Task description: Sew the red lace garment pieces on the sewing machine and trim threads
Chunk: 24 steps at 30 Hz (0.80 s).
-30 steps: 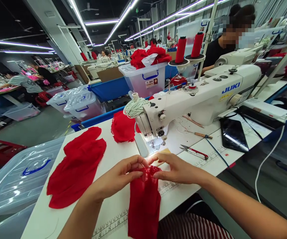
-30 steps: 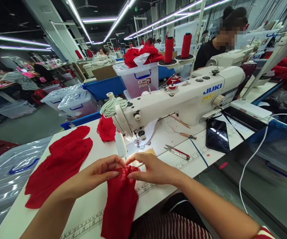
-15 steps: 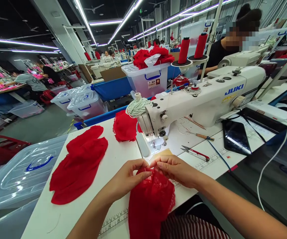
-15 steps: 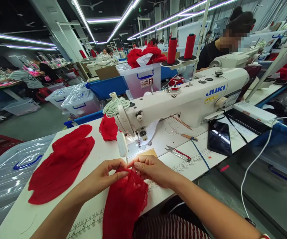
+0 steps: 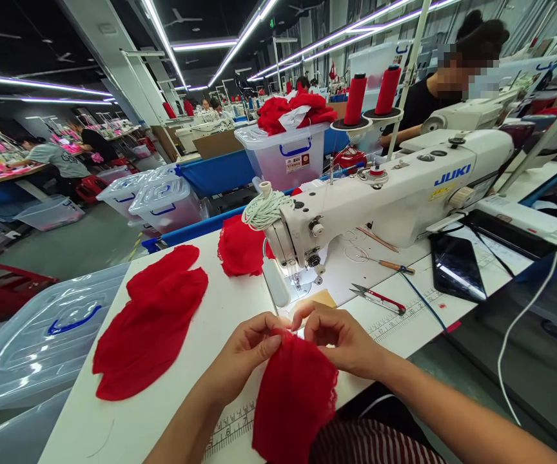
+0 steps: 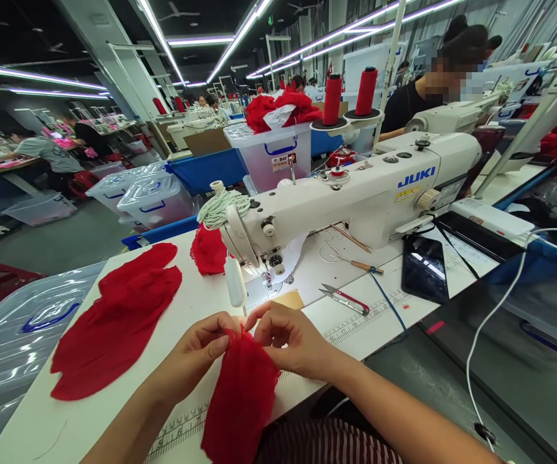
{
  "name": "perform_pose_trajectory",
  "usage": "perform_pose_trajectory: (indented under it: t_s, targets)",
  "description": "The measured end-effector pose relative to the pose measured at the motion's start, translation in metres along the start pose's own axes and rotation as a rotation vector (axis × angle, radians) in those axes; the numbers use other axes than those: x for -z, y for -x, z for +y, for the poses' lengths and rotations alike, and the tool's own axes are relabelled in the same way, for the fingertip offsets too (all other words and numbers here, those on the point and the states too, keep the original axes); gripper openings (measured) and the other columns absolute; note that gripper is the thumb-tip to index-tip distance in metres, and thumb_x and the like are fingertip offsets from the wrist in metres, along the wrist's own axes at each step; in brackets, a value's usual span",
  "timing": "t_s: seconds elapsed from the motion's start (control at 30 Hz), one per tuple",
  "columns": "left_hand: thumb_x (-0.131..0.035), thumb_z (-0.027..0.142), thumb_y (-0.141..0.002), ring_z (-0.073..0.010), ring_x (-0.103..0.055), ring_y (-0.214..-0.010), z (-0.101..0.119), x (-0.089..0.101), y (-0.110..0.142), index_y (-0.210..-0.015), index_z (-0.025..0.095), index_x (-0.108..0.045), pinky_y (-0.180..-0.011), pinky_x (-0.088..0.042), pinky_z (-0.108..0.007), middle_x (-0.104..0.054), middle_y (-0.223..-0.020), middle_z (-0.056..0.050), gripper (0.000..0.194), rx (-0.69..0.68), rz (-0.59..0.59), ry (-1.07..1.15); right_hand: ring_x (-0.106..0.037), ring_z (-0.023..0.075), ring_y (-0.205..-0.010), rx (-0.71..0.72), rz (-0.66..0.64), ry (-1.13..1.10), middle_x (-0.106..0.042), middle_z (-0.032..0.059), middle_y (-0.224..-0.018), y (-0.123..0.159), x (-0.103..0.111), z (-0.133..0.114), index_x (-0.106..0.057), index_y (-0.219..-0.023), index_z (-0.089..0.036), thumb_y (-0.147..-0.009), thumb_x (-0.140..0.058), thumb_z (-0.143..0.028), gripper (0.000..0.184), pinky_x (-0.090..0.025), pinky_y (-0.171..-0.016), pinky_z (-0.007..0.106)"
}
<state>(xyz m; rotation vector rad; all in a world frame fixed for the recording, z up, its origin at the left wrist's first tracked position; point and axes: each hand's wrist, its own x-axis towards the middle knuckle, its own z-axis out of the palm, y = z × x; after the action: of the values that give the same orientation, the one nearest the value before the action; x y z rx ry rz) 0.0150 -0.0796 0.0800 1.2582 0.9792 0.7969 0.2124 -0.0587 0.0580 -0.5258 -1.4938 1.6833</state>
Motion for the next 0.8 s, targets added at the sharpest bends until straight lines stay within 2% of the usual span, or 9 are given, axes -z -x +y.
perform_pose_trajectory:
  t_s: [0.1, 0.17, 0.3, 0.43, 0.57, 0.67, 0.8]
  targets:
    - [-0.065, 0.048, -0.078, -0.0113, -0.041, -0.067, -0.005, 0.005, 0.001, -0.075, 0.017, -0.054, -0.064, -0.033, -0.024, -0.049, -0.073, 0.002, 0.032, 0.030, -0.102, 0.054, -0.049, 0.0083, -0.065, -0.022, -0.055, -0.063, -0.056, 0.0010, -0.085, 0.002, 0.001, 0.002, -0.048, -0.071, -0.019, -0.075, -0.070, -0.033, 0.026, -0.038, -0.057, 0.022]
    - [-0.068, 0.044, -0.076, -0.0116, -0.041, -0.067, -0.002, 0.005, 0.002, -0.074, 0.018, -0.052, -0.063, -0.033, -0.024, -0.047, -0.072, 0.002, 0.031, 0.015, -0.149, 0.045, -0.044, 0.0072, -0.057, -0.075, -0.065, -0.040, -0.051, -0.0031, -0.072, 0.004, 0.001, 0.001, -0.048, -0.075, -0.019, -0.077, -0.067, -0.032, 0.023, -0.034, -0.053, 0.021]
    - [-0.070, 0.033, -0.076, -0.0124, -0.042, -0.071, 0.000, 0.003, 0.002, -0.066, 0.019, -0.041, -0.066, -0.035, -0.025, -0.044, -0.071, 0.003, 0.034, -0.079, -0.199, 0.101, -0.035, 0.0060, -0.052, -0.175, -0.095, 0.159, -0.043, -0.0074, -0.063, 0.005, -0.002, -0.007, -0.051, -0.081, -0.019, -0.077, -0.063, -0.023, 0.013, -0.028, -0.048, 0.020]
    - [-0.067, 0.027, -0.078, -0.0113, -0.040, -0.068, -0.004, 0.004, 0.001, -0.065, 0.020, -0.037, -0.065, -0.034, -0.025, -0.042, -0.068, 0.004, 0.032, -0.085, -0.202, 0.044, -0.034, 0.0064, -0.052, -0.197, -0.028, 0.356, -0.043, -0.0070, -0.059, 0.006, -0.008, -0.013, -0.053, -0.070, -0.018, -0.076, -0.061, -0.020, 0.010, -0.027, -0.046, 0.019]
    - [-0.064, 0.022, -0.077, -0.0116, -0.043, -0.071, 0.001, 0.005, 0.000, -0.077, 0.019, -0.050, -0.069, -0.037, -0.025, -0.048, -0.073, 0.004, 0.015, -0.004, -0.109, -0.173, -0.034, 0.0061, -0.051, -0.153, 0.071, 0.393, -0.042, -0.0075, -0.058, 0.009, -0.011, -0.011, -0.049, -0.066, -0.019, -0.074, -0.060, -0.018, 0.013, -0.028, -0.046, 0.019]
    - [-0.065, 0.025, -0.076, -0.0144, -0.049, -0.079, 0.011, 0.005, -0.002, -0.091, 0.018, -0.059, -0.074, -0.040, -0.028, -0.056, -0.080, 0.000, 0.017, 0.061, -0.174, -0.263, -0.033, 0.0058, -0.051, -0.170, 0.058, 0.392, -0.042, -0.0077, -0.058, 0.011, -0.012, -0.011, -0.047, -0.067, -0.019, -0.073, -0.060, -0.018, 0.015, -0.028, -0.046, 0.019]
    - [-0.066, 0.031, -0.077, -0.0143, -0.050, -0.074, 0.018, 0.005, -0.004, -0.081, 0.018, -0.064, -0.074, -0.041, -0.028, -0.059, -0.077, 0.000, 0.014, 0.024, -0.256, -0.303, -0.033, 0.0058, -0.050, -0.187, 0.024, 0.473, -0.041, -0.0081, -0.058, 0.013, -0.014, -0.016, -0.051, -0.071, -0.019, -0.074, -0.060, -0.016, 0.010, -0.027, -0.046, 0.019]
